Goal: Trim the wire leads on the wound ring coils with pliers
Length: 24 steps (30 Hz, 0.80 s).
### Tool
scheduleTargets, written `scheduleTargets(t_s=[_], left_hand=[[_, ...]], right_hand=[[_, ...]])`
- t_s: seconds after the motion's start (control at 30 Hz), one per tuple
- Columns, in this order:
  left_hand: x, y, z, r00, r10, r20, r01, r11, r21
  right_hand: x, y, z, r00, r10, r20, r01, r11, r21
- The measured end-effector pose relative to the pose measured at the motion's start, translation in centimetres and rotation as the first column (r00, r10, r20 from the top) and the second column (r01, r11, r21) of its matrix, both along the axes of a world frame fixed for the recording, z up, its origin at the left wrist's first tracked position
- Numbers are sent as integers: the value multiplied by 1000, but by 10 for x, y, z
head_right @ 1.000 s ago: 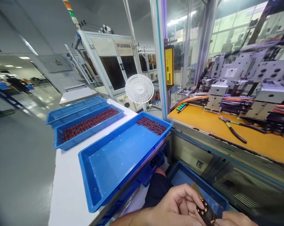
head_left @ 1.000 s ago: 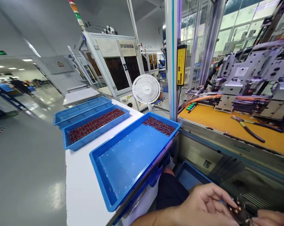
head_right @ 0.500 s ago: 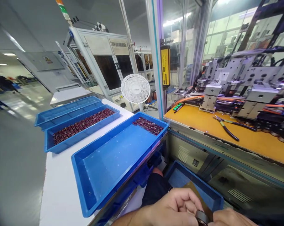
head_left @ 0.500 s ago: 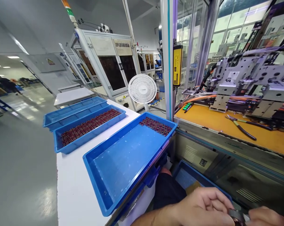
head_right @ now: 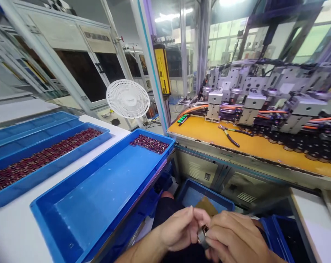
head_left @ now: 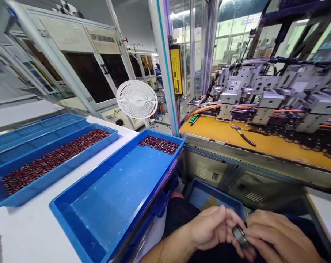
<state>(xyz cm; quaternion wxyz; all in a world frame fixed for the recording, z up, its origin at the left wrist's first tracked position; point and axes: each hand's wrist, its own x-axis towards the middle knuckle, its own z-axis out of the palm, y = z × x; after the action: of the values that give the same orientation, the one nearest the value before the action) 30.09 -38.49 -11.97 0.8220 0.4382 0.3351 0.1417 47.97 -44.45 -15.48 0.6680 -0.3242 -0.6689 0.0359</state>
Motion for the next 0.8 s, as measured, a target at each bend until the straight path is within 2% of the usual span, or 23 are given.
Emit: scheduleTargets(t_s=[0.07, 0.17, 0.2, 0.23, 0.3, 0.37, 0.5, 0.6, 0.7, 0.8], left_hand=[[-2, 0, -1, 997, -72, -38, 70, 996, -56], [-2, -2, 7, 994, -109, 21, 110, 993, -49], [-2, -2, 11, 993, -117, 33, 118, 992, -34], [-2, -1, 15, 990, -139, 39, 137, 989, 57], [-4, 3, 19, 985, -168, 42, 161, 979, 122], [-6, 8, 20, 982, -189, 22, 187, 979, 75], [0, 15, 16, 961, -222, 165, 236, 969, -72], [7, 16, 8, 951, -242, 191, 274, 948, -162], [5, 13, 0, 951, -263, 162, 297, 923, -244], [-4, 10, -2, 966, -233, 112, 254, 934, -251]], right_hand=[[4, -1, 0, 999, 44, 31, -43, 999, -29], [6, -1, -4, 999, 32, -17, -33, 998, -46], [6, -1, -5, 999, 24, -29, -25, 999, -39], [6, 0, -7, 999, 20, -34, -22, 998, -53], [4, 4, -11, 997, 23, -68, -26, 999, -38], [3, 9, -14, 994, 21, -112, -21, 1000, 0], [2, 12, -17, 987, 28, -156, -19, 998, 58], [2, 11, -18, 984, 67, -168, -52, 995, 89], [3, 11, -20, 980, 115, -162, -100, 990, 103], [4, 11, -23, 975, 129, -182, -111, 988, 107]])
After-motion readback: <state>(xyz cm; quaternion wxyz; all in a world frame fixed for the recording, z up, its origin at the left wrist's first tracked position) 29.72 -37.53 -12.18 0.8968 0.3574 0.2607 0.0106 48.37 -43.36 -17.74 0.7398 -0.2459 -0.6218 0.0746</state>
